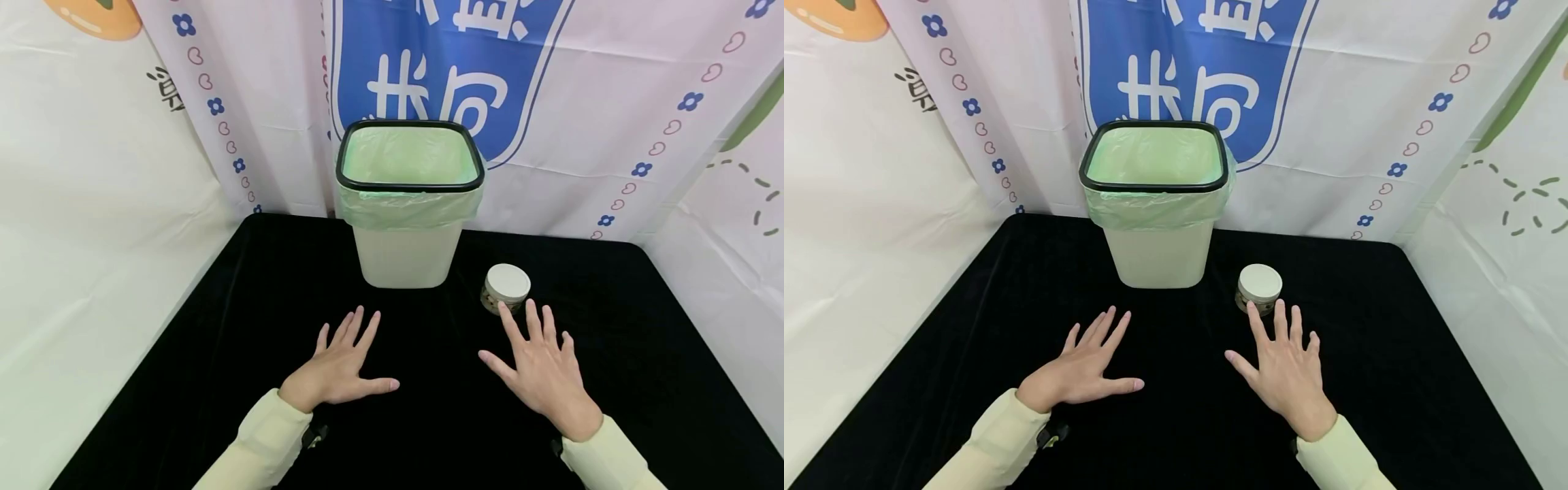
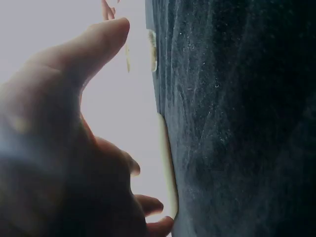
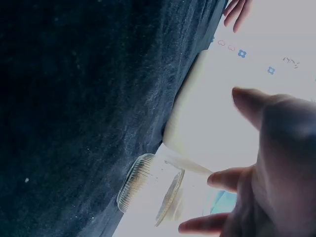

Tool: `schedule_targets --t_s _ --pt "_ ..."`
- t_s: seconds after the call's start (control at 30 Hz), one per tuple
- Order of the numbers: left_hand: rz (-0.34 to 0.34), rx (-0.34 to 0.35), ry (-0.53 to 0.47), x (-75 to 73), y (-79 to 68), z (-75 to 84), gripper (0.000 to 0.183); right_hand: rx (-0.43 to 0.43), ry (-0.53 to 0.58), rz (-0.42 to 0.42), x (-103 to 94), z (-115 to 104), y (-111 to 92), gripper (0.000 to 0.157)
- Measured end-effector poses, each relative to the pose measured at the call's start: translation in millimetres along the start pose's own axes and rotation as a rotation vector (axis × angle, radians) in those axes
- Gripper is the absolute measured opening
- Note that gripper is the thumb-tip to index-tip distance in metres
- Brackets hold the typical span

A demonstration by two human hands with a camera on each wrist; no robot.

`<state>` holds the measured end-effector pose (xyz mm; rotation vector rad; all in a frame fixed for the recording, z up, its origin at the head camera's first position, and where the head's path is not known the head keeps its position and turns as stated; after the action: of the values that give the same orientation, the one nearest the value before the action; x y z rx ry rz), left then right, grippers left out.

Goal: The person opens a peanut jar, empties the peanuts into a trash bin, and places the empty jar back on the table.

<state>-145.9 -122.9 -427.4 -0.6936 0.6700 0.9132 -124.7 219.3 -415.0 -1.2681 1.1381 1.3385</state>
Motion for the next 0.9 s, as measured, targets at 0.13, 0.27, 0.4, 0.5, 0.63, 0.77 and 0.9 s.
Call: schedule_targets --t_s 0.13,0.27,0.4,0.5,0.63,0.77,0.9 --pt "0.010 0.064 -0.026 -0.3 3.1 0.8 0.114 -0.009 0.028 0.051 -3.7 1.7 1.6 0.083" --pt "0.037 0.132 -0.065 0.3 7.7 1.4 0.112 -0.015 0.032 0.079 -7.8 3.8 3.7 0.081" --pt "0.068 0.197 -0.137 -0.6 13.3 1.0 0.113 -0.020 0.033 0.073 -11.1 5.7 7.8 0.082" --pt "0.095 0.235 -0.202 -1.4 18.1 -0.6 0.114 -0.023 0.035 0.070 -12.5 6.9 10.9 0.083" --pt "0.134 0.258 -0.267 -1.4 22.6 -0.8 0.115 -0.027 0.035 0.069 -13.7 9.1 14.8 0.085" --pt "0.152 0.247 -0.306 -1.6 25.4 2.2 0.117 -0.033 0.039 0.067 -15.5 12.8 18.9 0.086" --pt "0.163 0.231 -0.328 -0.6 29.9 6.0 0.118 -0.045 0.051 0.084 -18.3 14.9 21.9 0.085"
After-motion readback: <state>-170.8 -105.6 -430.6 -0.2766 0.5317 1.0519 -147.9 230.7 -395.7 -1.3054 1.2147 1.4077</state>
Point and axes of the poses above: each hand's wrist, its own y-axis towards the middle knuckle, its own x-axis out of the palm, z = x × y, the point moved 1 cm from there along y, towards the middle knuckle, and after that the axes turned 10 degrees about -y, right-handed, at the moved point
